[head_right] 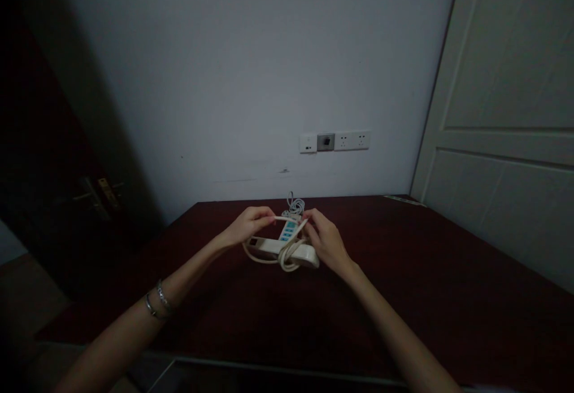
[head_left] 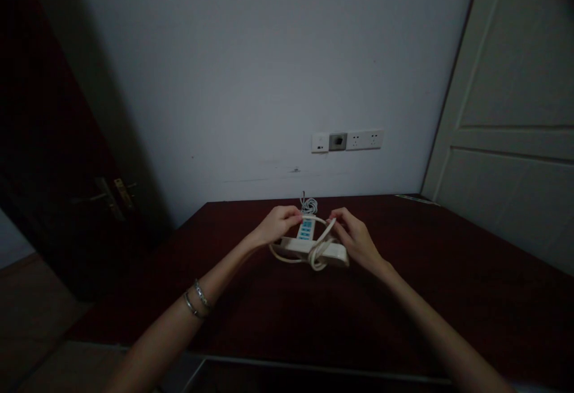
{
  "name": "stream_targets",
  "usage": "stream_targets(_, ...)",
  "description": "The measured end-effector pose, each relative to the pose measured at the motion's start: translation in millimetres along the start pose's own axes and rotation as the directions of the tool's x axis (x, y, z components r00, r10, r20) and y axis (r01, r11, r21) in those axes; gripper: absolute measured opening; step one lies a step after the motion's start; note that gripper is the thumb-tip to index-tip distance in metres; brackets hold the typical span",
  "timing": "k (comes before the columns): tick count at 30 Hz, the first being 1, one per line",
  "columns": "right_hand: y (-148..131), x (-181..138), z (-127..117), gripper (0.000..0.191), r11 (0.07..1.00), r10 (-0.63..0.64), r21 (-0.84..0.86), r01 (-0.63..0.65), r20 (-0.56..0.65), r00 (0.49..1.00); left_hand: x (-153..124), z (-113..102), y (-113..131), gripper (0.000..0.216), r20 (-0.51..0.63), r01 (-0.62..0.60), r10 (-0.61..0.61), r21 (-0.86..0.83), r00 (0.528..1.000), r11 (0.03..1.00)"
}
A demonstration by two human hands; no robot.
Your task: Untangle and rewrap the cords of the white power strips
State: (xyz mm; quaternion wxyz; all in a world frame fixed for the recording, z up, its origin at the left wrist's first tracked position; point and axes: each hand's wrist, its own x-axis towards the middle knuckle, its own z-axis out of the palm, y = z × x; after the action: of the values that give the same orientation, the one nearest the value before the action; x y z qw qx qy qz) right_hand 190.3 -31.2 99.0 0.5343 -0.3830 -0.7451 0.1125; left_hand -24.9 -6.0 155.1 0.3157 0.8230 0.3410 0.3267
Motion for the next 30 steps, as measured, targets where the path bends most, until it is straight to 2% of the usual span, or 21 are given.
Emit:
stream_targets(2,4,-5,-3,0.008,0.998,0.031,0.053,-0.027,-0.069,0.997,1,-13,-7,0.019,-0.034,0.046,-0.055,-0.213,0.998,0.976)
stream_targets(4,8,-8,-4,0.009,0.996,0.031,0.091,-0.02,-0.124,0.992,0,-26,-12,0.019,-0.013,0.068,-0.081,-0.411,0.997,0.909)
stream_targets(8,15,-10,0,0.008,0.996,-0.007,0.081,0.024,-0.209,0.978,-5,-43,-19,0.013,-0.015,0.027,-0.05,-0.67,0.999,0.742)
stream_targets(12,14,-7,4,0.008,0.988,-0.019,0.145,0.056,-0.246,0.969,-9,-47,-27,0.018,-0.069,-0.021,-0.065,-0.827,0.995,0.561)
stream_targets(14,10,-5,4,0.009,0.977,0.019,0.211,0.036,-0.253,0.967,-9,-49,-33,0.025,-0.109,-0.029,-0.128,-0.861,0.986,0.508)
stream_targets(16,7,-2,4,0.011,0.95,0.103,0.312,-0.012,-0.277,0.955,-9,-52,-39,0.035,-0.197,-0.077,-0.217,-0.883,0.956,0.462)
stream_targets(20,10,4,4,0.021,0.826,0.283,0.557,-0.091,-0.269,0.921,-4,-64,-47,0.041,-0.388,-0.249,-0.362,-0.894,0.848,0.373)
stream_targets(23,16,7,6,0.029,0.673,0.383,0.728,-0.126,-0.198,0.902,1,-74,-49,0.04,-0.457,-0.31,-0.442,-0.878,0.772,0.366)
stream_targets(27,15,8,9,0.035,0.442,0.495,0.879,-0.181,-0.071,0.866,9,-75,-59,0.033,-0.404,-0.156,-0.557,-0.885,0.726,0.439)
stream_targets(30,12,9,9,0.037,0.332,0.532,0.916,-0.223,0.013,0.846,11,-68,-74,0.028,-0.35,-0.025,-0.603,-0.877,0.717,0.48)
